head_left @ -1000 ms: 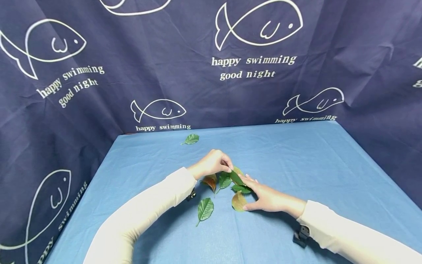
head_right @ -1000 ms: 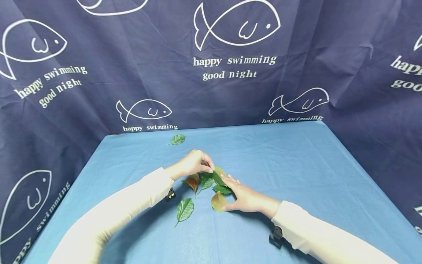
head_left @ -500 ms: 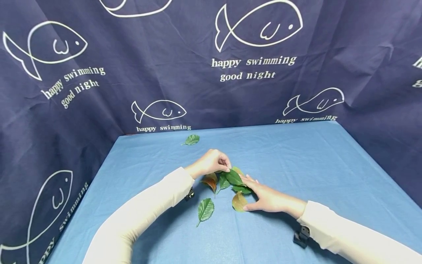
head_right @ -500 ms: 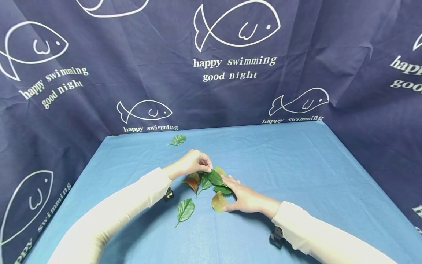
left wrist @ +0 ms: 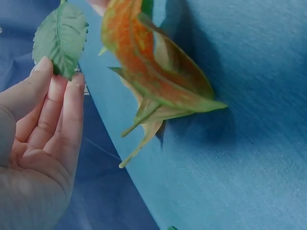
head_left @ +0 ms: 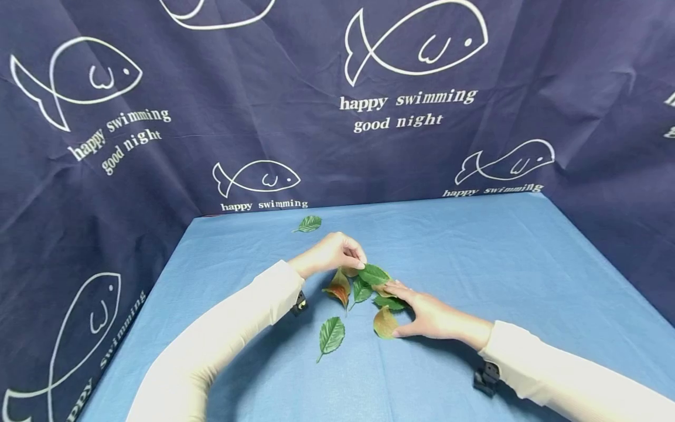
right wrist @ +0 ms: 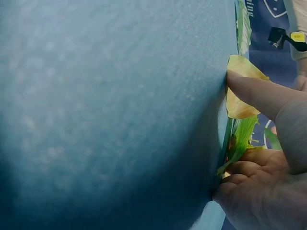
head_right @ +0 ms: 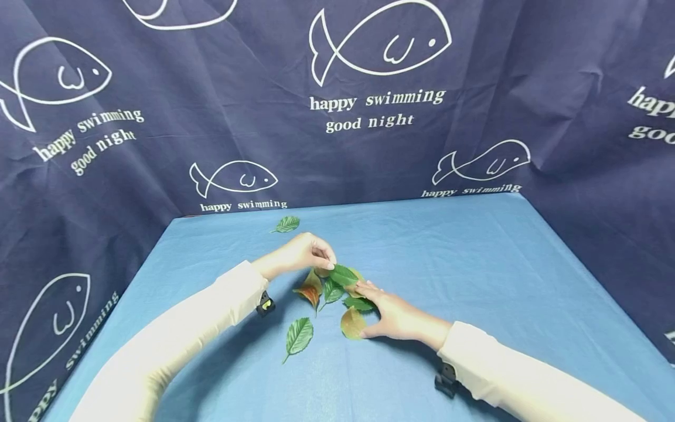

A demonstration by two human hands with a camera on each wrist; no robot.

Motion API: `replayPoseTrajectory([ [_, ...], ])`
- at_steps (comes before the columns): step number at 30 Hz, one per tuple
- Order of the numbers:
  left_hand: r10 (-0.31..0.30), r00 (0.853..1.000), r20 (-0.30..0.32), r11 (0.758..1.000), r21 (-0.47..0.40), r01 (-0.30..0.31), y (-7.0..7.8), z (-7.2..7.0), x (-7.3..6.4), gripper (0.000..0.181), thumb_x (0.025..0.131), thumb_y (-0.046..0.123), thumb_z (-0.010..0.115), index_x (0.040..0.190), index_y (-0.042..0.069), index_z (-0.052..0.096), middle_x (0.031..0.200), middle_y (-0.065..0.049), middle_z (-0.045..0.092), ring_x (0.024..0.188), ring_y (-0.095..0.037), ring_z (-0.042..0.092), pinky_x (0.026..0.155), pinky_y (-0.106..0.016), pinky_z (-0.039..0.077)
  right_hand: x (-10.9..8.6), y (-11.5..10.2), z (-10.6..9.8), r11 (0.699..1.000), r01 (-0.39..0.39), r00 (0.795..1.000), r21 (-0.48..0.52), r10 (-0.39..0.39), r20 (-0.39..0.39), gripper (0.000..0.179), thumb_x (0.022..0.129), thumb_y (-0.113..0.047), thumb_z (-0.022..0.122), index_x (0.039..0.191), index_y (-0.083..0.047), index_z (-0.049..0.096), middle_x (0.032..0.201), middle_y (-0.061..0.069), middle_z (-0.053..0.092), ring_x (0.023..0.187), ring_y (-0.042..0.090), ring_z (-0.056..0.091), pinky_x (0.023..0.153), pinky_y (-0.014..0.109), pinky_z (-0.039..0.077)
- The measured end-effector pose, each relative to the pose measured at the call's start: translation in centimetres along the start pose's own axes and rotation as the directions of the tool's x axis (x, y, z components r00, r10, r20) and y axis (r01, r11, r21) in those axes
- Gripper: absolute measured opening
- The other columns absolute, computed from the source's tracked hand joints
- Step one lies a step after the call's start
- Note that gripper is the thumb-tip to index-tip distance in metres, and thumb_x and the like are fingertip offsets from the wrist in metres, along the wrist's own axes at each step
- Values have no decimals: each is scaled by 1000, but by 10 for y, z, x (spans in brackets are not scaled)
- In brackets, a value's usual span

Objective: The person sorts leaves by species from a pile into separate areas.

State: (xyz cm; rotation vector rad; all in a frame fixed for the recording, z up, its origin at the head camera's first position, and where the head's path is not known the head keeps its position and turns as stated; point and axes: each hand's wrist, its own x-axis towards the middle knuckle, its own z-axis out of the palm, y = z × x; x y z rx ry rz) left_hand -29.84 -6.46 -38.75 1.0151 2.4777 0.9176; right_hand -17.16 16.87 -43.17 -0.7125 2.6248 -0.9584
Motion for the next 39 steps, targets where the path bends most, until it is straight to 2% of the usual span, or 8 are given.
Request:
replayPoseTrajectory([
  [4, -59, 998, -28, 997, -58, 58, -6, -4, 0, 6, 84, 16, 76, 88, 12, 76, 85, 0, 74, 76, -5, 65, 74, -21, 54, 0, 1, -1, 1000, 12, 1000, -4, -12, 4, 86, 78, -30, 80, 148, -2, 37, 154, 27, 27, 142, 45, 26, 112, 63, 24],
  [9, -174, 981, -85, 969, -190, 156, -14, -6, -1, 9, 85, 13, 74, 92, 8, 76, 84, -2, 75, 78, -21, 68, 79, -38, 58, 0, 2, 0, 1000, 15, 1000, -11, -15, 8, 86, 79, -32, 79, 148, -3, 36, 156, 22, 27, 143, 43, 25, 113, 62, 23],
  [11, -207, 972, -109, 957, -231, 178, -17, -6, -1, 10, 85, 12, 74, 93, 6, 75, 83, -3, 74, 74, -21, 68, 80, -42, 58, -1, 2, 0, 1000, 24, 1000, -16, -24, 8, 86, 79, -32, 79, 149, -3, 36, 156, 21, 27, 143, 42, 25, 113, 62, 23],
  [15, -256, 956, -147, 940, -269, 210, -20, -7, -1, 10, 85, 10, 74, 93, 4, 75, 79, -3, 72, 67, -8, 63, 78, -35, 59, -2, 4, 1, 999, 27, 1000, -19, -26, 9, 86, 80, -31, 78, 149, -4, 35, 157, 20, 26, 144, 42, 24, 113, 62, 22],
  [18, -283, 943, -176, 931, -286, 227, -21, -9, -1, 11, 84, 9, 75, 93, 3, 75, 77, -4, 72, 68, -9, 65, 79, -36, 59, -2, 5, 1, 1000, 20, 1000, -14, -20, 17, 85, 80, -31, 77, 150, -5, 34, 158, 19, 25, 144, 41, 23, 114, 61, 22],
  [25, -302, 928, -218, 927, -293, 233, -26, -10, -4, 11, 84, 8, 74, 94, 2, 74, 78, -7, 72, 83, -33, 70, 81, -41, 58, -1, 8, 2, 1000, 25, 999, -10, -24, 37, 85, 81, -32, 76, 150, -5, 33, 159, 17, 23, 145, 42, 21, 114, 62, 21],
  [32, -353, 907, -230, 890, -382, 249, -39, -11, -3, 11, 84, 2, 72, 94, -3, 71, 77, -8, 71, 85, -34, 71, 80, -38, 60, -1, 7, 3, 999, 36, 998, -3, -36, 53, 85, 83, -31, 76, 150, -4, 32, 159, 18, 22, 145, 43, 20, 114, 62, 21],
  [39, -348, 863, -367, 919, -317, 235, -51, -23, 2, 11, 83, 3, 73, 92, -3, 72, 76, -9, 72, 82, -35, 71, 80, -41, 59, 0, 5, 1, 999, 38, 997, -4, -38, 71, 85, 83, -30, 75, 151, -3, 31, 159, 19, 20, 145, 44, 18, 114, 63, 18],
])
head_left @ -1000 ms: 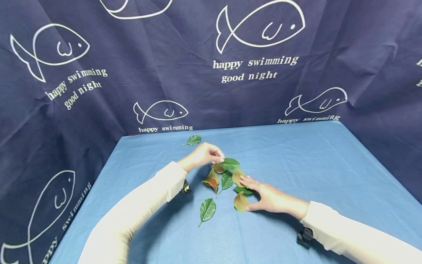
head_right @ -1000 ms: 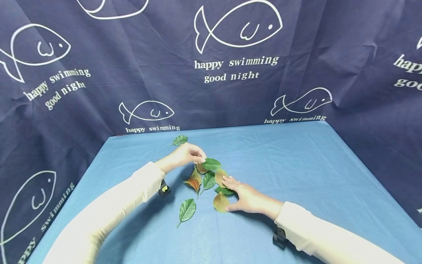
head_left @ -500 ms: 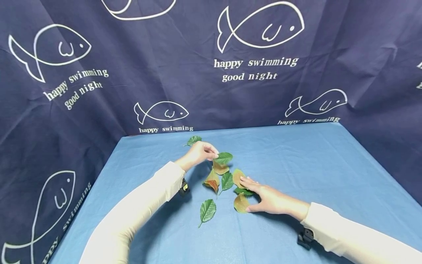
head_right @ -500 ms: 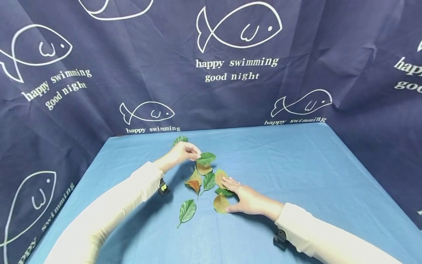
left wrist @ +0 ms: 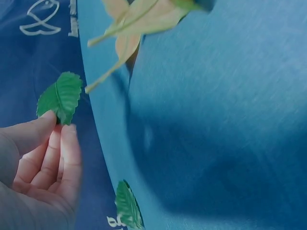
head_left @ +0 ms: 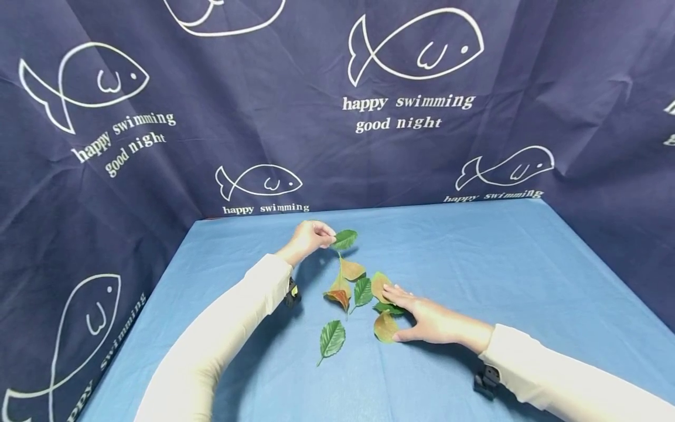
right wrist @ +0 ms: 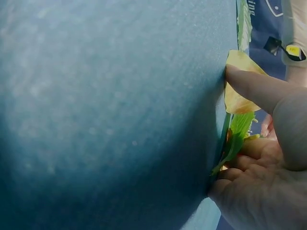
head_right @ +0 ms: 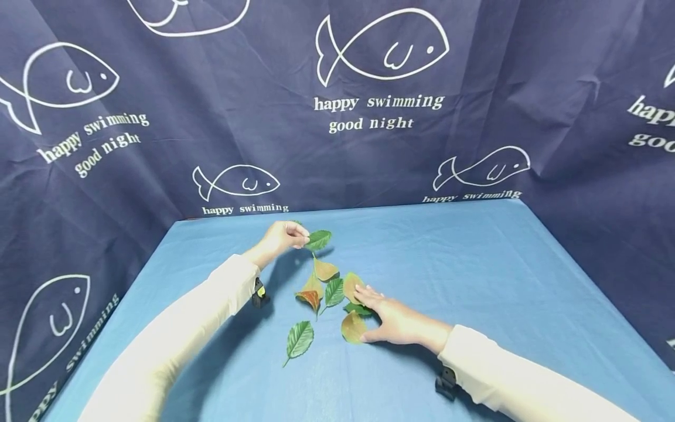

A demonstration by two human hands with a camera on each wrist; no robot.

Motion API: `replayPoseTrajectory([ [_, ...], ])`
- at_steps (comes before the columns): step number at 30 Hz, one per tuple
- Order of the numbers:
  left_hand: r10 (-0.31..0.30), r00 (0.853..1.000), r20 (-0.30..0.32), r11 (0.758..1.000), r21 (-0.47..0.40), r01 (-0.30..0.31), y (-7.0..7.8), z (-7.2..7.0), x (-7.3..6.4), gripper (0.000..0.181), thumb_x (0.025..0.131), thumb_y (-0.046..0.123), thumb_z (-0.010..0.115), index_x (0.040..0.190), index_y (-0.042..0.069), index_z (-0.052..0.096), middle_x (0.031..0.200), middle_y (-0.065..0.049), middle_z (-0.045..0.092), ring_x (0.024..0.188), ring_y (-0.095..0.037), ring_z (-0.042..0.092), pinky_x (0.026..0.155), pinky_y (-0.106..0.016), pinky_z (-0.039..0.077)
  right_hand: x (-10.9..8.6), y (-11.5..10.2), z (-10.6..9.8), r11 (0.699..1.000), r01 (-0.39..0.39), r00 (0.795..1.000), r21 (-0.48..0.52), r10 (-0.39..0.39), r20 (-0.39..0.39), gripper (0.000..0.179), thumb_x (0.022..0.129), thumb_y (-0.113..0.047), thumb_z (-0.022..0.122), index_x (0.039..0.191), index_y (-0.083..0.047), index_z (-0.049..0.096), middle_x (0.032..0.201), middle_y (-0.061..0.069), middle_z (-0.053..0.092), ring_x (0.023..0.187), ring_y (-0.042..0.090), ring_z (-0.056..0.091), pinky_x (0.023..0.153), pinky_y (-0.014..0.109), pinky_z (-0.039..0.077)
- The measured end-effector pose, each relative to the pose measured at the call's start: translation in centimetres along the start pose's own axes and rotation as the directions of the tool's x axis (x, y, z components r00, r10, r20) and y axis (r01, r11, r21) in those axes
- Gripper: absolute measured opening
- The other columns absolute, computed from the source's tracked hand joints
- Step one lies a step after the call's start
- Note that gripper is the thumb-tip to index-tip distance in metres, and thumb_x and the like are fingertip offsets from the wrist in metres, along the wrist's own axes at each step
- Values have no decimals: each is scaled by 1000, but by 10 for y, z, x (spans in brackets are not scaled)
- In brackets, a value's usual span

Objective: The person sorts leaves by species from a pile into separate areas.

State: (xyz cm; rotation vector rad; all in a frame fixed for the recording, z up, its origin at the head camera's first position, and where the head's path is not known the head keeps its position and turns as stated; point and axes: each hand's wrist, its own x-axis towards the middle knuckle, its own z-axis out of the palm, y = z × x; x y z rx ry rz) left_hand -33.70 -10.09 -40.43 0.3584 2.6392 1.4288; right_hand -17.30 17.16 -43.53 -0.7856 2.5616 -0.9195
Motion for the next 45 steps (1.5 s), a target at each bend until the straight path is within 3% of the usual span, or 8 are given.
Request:
replayPoseTrajectory([
  [4, -24, 998, -53, 999, -39, 22, -2, -2, 7, 11, 82, 2, 73, 92, -4, 72, 75, -8, 72, 83, -35, 71, 76, -34, 60, 0, 1, 0, 1000, -8, 1000, 10, 8, 7, 85, 84, -30, 75, 151, -3, 30, 160, 17, 20, 145, 43, 17, 115, 63, 17],
  [9, -80, 994, -72, 989, -127, 71, -2, -2, 12, 13, 81, -2, 72, 93, -7, 71, 75, -9, 73, 83, -35, 72, 75, -32, 60, -1, 2, 1, 1000, -7, 1000, 15, 7, -1, 85, 83, -31, 75, 151, -3, 31, 160, 17, 20, 145, 43, 17, 115, 63, 17],
  [16, -147, 982, -115, 969, -215, 120, -9, -2, 25, 11, 80, -5, 71, 91, -8, 70, 66, -1, 68, 59, -11, 64, 74, -33, 60, -1, 2, 1, 1000, 1, 1000, 5, -1, -4, 84, 84, -31, 74, 150, -3, 31, 159, 18, 21, 145, 43, 18, 114, 63, 18],
  [20, -176, 976, -131, 956, -258, 138, -12, -3, 31, 7, 80, -8, 70, 87, -6, 70, 64, 0, 66, 56, -8, 62, 71, -30, 60, -1, 1, 1, 1000, -1, 1000, 2, 1, -5, 84, 84, -30, 74, 150, -3, 31, 159, 18, 21, 145, 43, 18, 114, 63, 18],
  [27, -204, 970, -129, 922, -358, 147, -16, -2, 40, 13, 82, -10, 68, 94, -11, 67, 70, -3, 67, 59, -11, 64, 86, -42, 58, -1, -1, 2, 1000, 2, 1000, 2, -2, -8, 83, 84, -29, 74, 150, -2, 32, 160, 17, 21, 145, 42, 18, 115, 62, 17],
  [33, -240, 957, -163, 904, -396, 159, -18, 2, 45, 15, 81, -11, 67, 96, -12, 66, 76, -11, 68, 57, -10, 63, 87, -43, 57, -1, -2, 2, 1000, -6, 1000, 17, 6, 2, 84, 84, -29, 74, 150, -2, 31, 160, 17, 19, 146, 41, 16, 116, 61, 17],
  [40, -282, 934, -221, 930, -303, 209, -21, 4, 49, 12, 78, -11, 70, 90, -9, 68, 87, -21, 71, 58, -12, 66, 78, -36, 60, 0, -3, 2, 999, -18, 1000, 30, 17, 13, 84, 84, -27, 74, 151, -1, 29, 160, 17, 18, 146, 41, 14, 116, 60, 14],
  [45, -308, 914, -262, 951, -72, 300, -21, 3, 53, 8, 77, -4, 75, 84, -1, 72, 89, -18, 73, 60, -13, 70, 70, -28, 60, 0, -3, 2, 999, -16, 1000, 28, 16, 8, 85, 84, -26, 74, 151, -1, 29, 160, 17, 17, 146, 42, 14, 116, 61, 14],
])
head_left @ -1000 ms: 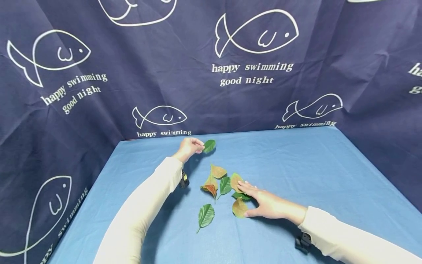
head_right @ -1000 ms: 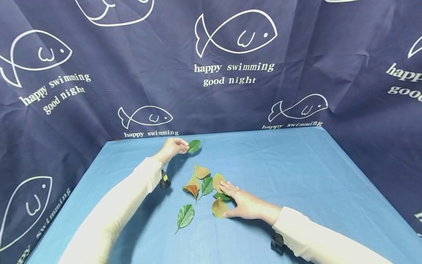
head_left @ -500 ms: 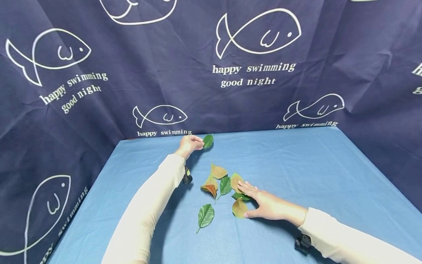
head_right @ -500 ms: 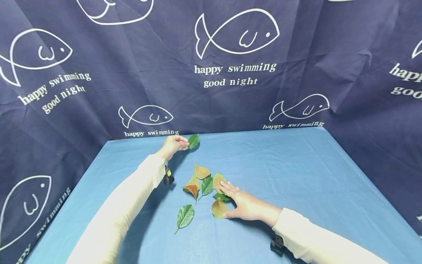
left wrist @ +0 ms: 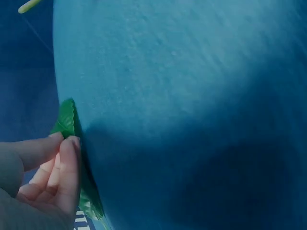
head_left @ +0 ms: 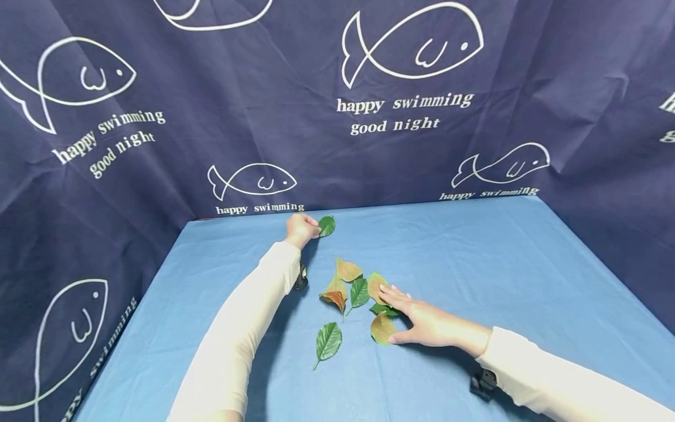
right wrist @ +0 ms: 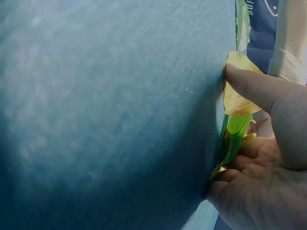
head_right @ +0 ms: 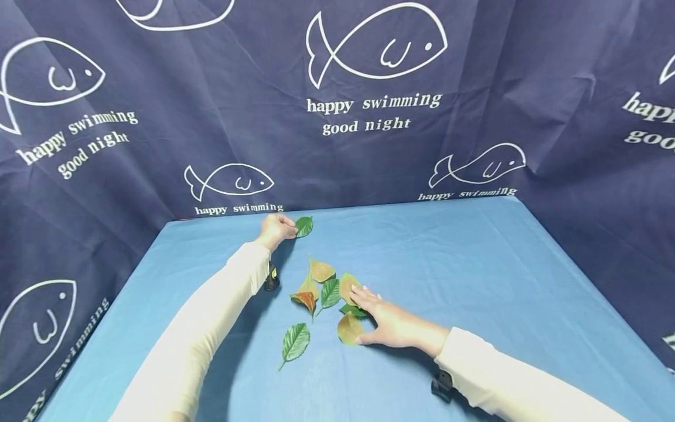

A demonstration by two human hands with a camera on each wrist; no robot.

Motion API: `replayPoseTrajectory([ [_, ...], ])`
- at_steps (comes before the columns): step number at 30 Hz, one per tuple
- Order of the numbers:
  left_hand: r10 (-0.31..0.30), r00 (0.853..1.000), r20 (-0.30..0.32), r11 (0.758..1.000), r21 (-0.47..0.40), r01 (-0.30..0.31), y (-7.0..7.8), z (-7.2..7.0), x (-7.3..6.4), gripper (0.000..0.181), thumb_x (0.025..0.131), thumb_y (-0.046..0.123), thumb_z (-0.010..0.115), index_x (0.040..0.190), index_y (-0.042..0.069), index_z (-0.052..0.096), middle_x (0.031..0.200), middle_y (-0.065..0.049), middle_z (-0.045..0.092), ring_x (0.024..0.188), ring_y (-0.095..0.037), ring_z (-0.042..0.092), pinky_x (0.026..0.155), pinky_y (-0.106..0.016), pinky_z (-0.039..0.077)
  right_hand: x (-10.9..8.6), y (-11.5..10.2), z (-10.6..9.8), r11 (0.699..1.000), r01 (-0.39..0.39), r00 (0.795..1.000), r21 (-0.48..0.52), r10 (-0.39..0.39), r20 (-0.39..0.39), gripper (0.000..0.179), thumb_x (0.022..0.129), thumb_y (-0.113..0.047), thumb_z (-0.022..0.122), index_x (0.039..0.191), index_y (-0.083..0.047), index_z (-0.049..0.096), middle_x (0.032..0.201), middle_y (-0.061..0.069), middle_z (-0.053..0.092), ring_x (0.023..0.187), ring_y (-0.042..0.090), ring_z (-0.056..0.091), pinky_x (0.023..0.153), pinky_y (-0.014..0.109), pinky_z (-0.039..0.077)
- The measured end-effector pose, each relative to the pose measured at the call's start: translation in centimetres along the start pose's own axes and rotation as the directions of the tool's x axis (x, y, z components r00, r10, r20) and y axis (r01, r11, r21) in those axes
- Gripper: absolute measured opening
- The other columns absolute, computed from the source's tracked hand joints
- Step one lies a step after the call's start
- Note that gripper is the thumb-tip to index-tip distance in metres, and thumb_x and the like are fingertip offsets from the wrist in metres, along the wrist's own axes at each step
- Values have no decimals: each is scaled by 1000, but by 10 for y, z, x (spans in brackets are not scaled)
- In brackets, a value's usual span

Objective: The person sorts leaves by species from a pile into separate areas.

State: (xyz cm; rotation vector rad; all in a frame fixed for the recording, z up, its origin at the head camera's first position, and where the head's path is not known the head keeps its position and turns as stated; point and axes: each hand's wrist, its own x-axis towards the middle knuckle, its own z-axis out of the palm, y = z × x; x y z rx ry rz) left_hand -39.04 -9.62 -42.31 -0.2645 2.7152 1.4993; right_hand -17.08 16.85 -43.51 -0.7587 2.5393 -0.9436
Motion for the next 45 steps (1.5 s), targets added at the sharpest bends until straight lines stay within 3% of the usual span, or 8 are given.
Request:
replayPoseTrajectory([
  [4, 15, 999, -40, 986, 164, -8, 1, -1, -2, 7, 76, 3, 78, 81, 3, 73, 85, -14, 75, 66, -17, 73, 74, -26, 59, 0, 1, 0, 1000, 3, 1000, -10, -3, 1, 84, 85, -29, 74, 151, -3, 29, 161, 16, 18, 147, 41, 14, 116, 60, 14],
  [10, 60, 996, -69, 961, 272, -39, 0, -1, -5, 7, 76, 8, 79, 80, 5, 73, 77, -10, 75, 72, -21, 74, 87, -28, 56, 0, 1, 1, 1000, -4, 1000, -10, 4, -2, 84, 85, -30, 74, 151, -4, 30, 161, 14, 18, 147, 40, 15, 116, 60, 15],
  [16, 85, 994, -66, 930, 364, -55, -1, -5, -6, 5, 75, 12, 77, 75, 7, 76, 70, -6, 74, 83, -25, 72, 87, -27, 55, 1, 2, 1, 1000, -5, 1000, -15, 4, -4, 84, 85, -30, 74, 152, -5, 29, 161, 14, 18, 147, 40, 14, 117, 60, 15],
  [23, 54, 998, -45, 945, 324, -36, -3, -15, -8, 9, 76, 17, 80, 78, 9, 77, 75, -5, 75, 89, -25, 70, 90, -29, 54, 2, 0, 2, 1000, -12, 1000, -5, 11, -2, 85, 85, -30, 74, 152, -4, 28, 161, 15, 17, 147, 41, 14, 116, 61, 14],
  [29, 80, 996, -42, 957, 281, -65, -4, -21, -8, 10, 75, 18, 82, 78, 9, 77, 81, -7, 76, 87, -22, 72, 85, -28, 56, 0, 0, 0, 1000, -20, 1000, 2, 20, -6, 86, 85, -31, 74, 152, -5, 28, 161, 15, 16, 147, 40, 13, 117, 61, 14],
  [36, 120, 988, 95, 988, 81, -128, -7, -25, -19, 5, 78, 7, 79, 81, 4, 76, 90, -12, 75, 70, -16, 73, 74, -28, 59, -1, 0, -1, 1000, -6, 1000, 4, 6, -5, 86, 85, -34, 74, 152, -5, 29, 161, 16, 18, 147, 41, 13, 117, 61, 13],
  [39, 106, 987, 119, 991, 64, -114, -9, -28, -25, 6, 79, 7, 78, 84, 4, 76, 87, -12, 75, 71, -17, 73, 76, -29, 59, 1, -1, 0, 1000, 10, 1000, 0, -10, -11, 86, 84, -34, 74, 152, -4, 29, 160, 18, 18, 147, 41, 14, 117, 60, 13],
  [45, 133, 980, 150, 985, 86, -147, -2, -30, -36, 11, 80, 11, 78, 88, 5, 76, 85, -10, 76, 73, -18, 74, 79, -29, 58, 1, 1, -1, 1000, 28, 999, -11, -28, -17, 86, 84, -33, 74, 151, -3, 29, 160, 18, 19, 147, 42, 14, 116, 60, 13],
])
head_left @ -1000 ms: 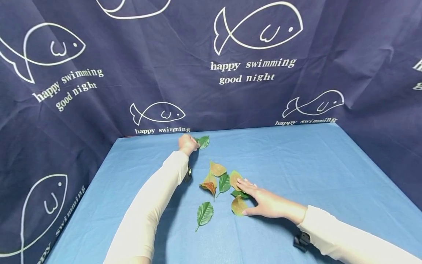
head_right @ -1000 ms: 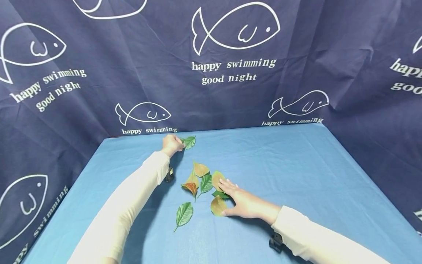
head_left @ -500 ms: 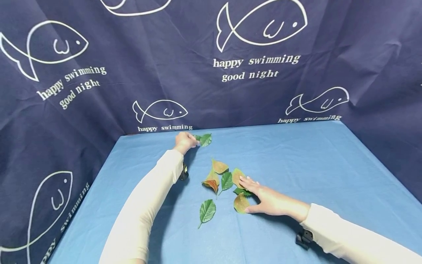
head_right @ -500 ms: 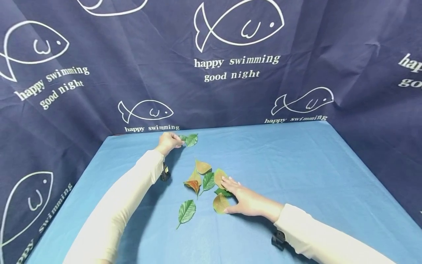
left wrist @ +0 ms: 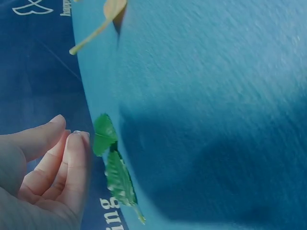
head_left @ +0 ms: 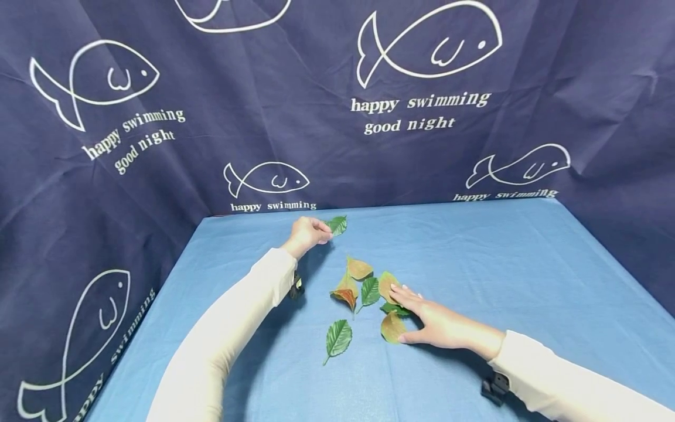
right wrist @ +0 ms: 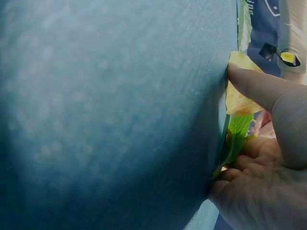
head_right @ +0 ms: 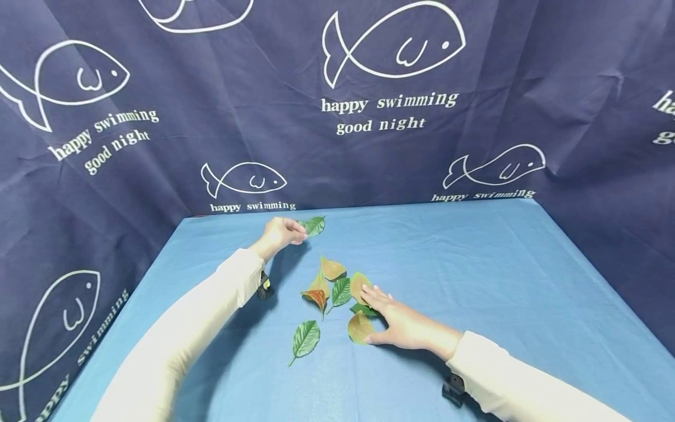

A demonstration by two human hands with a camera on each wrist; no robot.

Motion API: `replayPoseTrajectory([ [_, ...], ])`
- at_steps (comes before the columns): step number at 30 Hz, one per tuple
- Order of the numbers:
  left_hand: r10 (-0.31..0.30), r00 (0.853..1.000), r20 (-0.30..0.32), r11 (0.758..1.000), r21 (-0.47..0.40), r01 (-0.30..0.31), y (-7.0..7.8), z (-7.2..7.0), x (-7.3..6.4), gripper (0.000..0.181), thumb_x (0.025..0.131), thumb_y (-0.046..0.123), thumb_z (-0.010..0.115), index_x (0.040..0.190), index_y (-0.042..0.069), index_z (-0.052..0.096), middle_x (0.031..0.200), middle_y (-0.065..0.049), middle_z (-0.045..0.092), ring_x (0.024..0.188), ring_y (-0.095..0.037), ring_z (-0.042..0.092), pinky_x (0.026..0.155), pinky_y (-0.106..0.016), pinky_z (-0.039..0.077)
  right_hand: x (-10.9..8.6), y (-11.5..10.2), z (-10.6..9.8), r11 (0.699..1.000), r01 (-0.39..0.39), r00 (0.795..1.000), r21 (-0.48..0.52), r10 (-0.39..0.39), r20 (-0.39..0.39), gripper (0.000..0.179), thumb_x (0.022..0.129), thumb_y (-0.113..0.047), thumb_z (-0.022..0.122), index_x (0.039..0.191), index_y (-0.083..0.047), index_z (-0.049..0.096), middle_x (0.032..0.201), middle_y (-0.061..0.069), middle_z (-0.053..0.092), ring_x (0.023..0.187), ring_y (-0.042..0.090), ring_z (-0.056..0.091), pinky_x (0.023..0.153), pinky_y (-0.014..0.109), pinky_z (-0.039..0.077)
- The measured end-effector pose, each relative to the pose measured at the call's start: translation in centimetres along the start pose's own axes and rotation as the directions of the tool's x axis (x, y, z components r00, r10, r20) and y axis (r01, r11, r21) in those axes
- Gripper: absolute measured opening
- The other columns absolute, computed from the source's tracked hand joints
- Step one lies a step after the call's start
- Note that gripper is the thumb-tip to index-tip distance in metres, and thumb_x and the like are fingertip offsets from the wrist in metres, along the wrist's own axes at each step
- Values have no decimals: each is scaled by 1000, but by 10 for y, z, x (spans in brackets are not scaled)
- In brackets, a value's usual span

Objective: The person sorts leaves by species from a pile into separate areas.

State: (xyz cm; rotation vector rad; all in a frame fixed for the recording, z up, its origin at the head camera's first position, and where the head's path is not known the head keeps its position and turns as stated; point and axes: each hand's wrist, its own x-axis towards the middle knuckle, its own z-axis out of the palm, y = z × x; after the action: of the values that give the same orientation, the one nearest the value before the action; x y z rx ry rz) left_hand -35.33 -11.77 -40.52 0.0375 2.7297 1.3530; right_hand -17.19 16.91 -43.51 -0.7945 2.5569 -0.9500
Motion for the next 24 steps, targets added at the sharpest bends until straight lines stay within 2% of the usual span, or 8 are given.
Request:
replayPoseTrajectory([
  [5, 30, 999, 17, 1000, 3, -30, 8, -2, -5, 11, 80, 11, 78, 89, 4, 75, 86, -11, 76, 74, -18, 74, 78, -29, 58, 0, 2, 1, 1000, -15, 1000, 2, 15, 5, 85, 85, -33, 74, 152, -5, 29, 161, 15, 17, 147, 40, 14, 117, 60, 13],
  [12, 28, 998, 63, 1000, -7, -28, 16, -6, -11, 14, 82, 10, 76, 94, 4, 75, 92, -11, 76, 77, -18, 74, 82, -30, 58, 0, 1, 2, 1000, -22, 1000, 9, 22, 1, 86, 85, -36, 73, 152, -6, 29, 161, 16, 18, 147, 41, 14, 116, 61, 14],
  [20, 73, 985, 154, 997, -23, -70, 17, -5, -25, 15, 82, 11, 76, 95, 5, 75, 85, -13, 75, 86, -34, 71, 74, -24, 57, 0, 1, 3, 1000, -9, 1000, 10, 9, 4, 86, 85, -34, 74, 152, -3, 29, 160, 18, 18, 147, 42, 14, 116, 61, 13],
  [24, 67, 982, 175, 997, -39, -62, 15, -5, -32, 16, 82, 10, 76, 96, 3, 74, 84, -12, 75, 87, -35, 71, 72, -24, 58, 0, 1, 4, 1000, -12, 1000, 9, 12, -5, 86, 84, -33, 74, 152, -3, 29, 160, 18, 18, 147, 42, 14, 117, 60, 13],
])
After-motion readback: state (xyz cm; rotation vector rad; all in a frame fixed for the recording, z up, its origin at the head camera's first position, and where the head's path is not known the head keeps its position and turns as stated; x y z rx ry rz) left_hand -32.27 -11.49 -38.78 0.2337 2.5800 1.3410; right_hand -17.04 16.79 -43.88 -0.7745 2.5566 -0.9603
